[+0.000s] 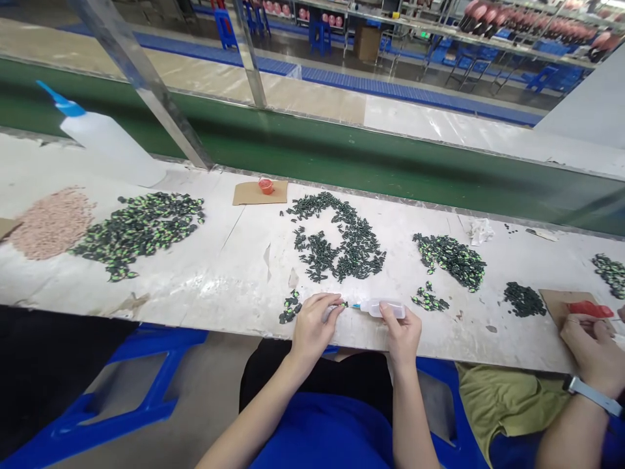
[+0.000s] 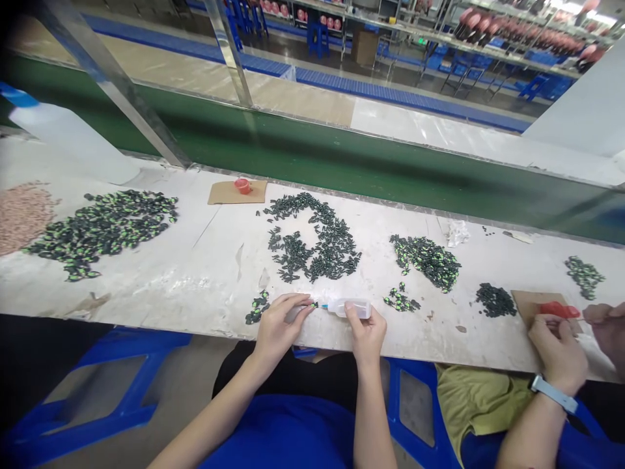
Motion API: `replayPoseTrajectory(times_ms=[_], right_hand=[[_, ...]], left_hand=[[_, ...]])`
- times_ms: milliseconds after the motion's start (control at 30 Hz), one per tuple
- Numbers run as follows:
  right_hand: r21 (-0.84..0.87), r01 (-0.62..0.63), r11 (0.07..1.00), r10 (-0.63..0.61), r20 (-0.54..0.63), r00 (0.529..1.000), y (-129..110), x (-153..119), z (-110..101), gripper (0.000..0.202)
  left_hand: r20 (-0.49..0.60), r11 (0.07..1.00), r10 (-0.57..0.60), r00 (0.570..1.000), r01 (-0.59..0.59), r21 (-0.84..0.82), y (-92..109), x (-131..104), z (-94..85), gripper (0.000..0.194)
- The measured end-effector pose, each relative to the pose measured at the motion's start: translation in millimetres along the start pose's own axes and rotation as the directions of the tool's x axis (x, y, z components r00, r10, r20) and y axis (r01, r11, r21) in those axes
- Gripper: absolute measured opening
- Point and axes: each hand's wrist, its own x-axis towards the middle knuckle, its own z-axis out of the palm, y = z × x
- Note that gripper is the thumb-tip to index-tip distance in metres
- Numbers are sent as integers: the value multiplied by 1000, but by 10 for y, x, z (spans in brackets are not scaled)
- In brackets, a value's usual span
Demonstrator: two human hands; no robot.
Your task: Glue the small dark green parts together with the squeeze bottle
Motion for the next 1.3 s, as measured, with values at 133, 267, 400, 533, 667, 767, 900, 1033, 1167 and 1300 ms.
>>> replayPoseTrajectory(times_ms=[133,267,400,533,667,767,900,1033,1167,1300], right_hand=[[0,-6,1000,6,28,1000,-30,8,22,28],[-2,-11,1000,11,38,999,-55,14,42,29],[-14,-33,999,34,41,999,-67,15,44,28],[-10,-56,998,56,31,998,-61,7,45,29],[0,-61,998,61,6,998,-38,4,49,30],[1,-66,998,66,-17,998,-23,8,51,30],[-6,-54,998,54,-31,998,-22,10,55,31],[-9,-38,999,38,5,999,-30,9,55,31],[1,-43,999,43,27,999,-23,15,44,33],[6,-59,998,59,13,998,-21,19,43,33]], left_hand=[[-1,1000,-16,1000,16,-1,4,5,1,11],[-9,1000,-16,1000,16,-1,15,8,-1,10],[-3,1000,-21,1000,21,-12,32,16,-10,9],[-6,1000,-29,1000,28,-12,36,22,-16,9],[-13,999,-34,999,33,-17,29,23,-11,9],[-11,999,-39,999,39,-15,28,23,-8,9],[-7,999,-37,999,37,-10,25,18,-9,8],[-10,999,-31,999,31,-8,16,14,-9,8],[-13,1000,-23,1000,23,-7,11,16,-3,8],[-14,1000,-26,1000,26,-6,8,14,3,9]])
